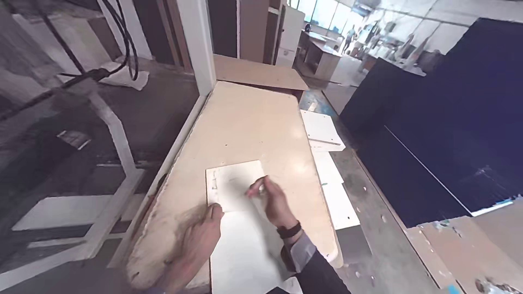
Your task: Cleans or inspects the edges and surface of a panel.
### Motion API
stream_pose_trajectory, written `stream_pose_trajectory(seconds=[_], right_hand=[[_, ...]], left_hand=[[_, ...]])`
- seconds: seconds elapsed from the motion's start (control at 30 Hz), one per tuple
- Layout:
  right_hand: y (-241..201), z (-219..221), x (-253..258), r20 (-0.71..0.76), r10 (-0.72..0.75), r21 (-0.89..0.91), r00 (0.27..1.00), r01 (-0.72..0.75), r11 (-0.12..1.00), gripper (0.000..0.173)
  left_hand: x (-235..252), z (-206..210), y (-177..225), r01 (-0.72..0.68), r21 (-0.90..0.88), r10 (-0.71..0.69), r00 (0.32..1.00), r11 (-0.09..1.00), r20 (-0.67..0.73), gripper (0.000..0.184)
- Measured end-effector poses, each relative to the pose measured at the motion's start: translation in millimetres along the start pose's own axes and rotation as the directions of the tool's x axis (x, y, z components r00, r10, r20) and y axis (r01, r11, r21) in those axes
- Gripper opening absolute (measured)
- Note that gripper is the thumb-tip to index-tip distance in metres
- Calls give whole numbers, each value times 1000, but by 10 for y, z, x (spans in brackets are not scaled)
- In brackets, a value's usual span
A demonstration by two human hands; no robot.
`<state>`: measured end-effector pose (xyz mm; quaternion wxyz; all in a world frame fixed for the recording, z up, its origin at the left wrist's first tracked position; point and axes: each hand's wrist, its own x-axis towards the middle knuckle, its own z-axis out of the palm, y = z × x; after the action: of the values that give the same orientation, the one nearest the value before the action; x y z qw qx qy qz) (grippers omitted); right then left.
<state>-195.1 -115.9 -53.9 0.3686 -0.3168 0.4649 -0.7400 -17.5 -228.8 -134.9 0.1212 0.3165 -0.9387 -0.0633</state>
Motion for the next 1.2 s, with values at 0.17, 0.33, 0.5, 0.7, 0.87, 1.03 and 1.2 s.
stream_pose_trajectory(seconds=[0.17, 0.33, 0.5, 0.7, 0.87, 1.03, 1.2], right_hand=[[554, 214, 200, 7, 179, -263, 984, -171, 950, 40], [651, 117, 306, 295, 211, -776, 932, 104, 623, 30], [675, -9, 333, 484, 272, -828, 832, 335, 450, 36], [830, 125, 227, 542, 118, -808, 832, 478, 345, 15], [938, 122, 125, 522, 37, -837, 852, 503, 214, 21], [1008, 111, 98, 513, -46, -839, 857, 512, 186, 21], [1053, 52, 82, 547, -95, -810, 832, 554, 190, 16]], left_hand=[[-49, 7, 47, 57, -53, -58, 998, 997, -23, 23], [-110, 43, 98, 123, -92, -131, 988, 988, -86, 25], [-127, 30, 115, 183, -169, -198, 977, 968, -74, 26], [-157, 44, 170, 194, -198, -223, 965, 961, -140, 23], [-147, 24, 77, 110, -330, -159, 979, 937, -127, 35], [-14, -157, -238, 173, -437, -106, 979, 883, 173, 51], [129, -147, -448, -2, -380, 47, 993, 925, 109, 35]])
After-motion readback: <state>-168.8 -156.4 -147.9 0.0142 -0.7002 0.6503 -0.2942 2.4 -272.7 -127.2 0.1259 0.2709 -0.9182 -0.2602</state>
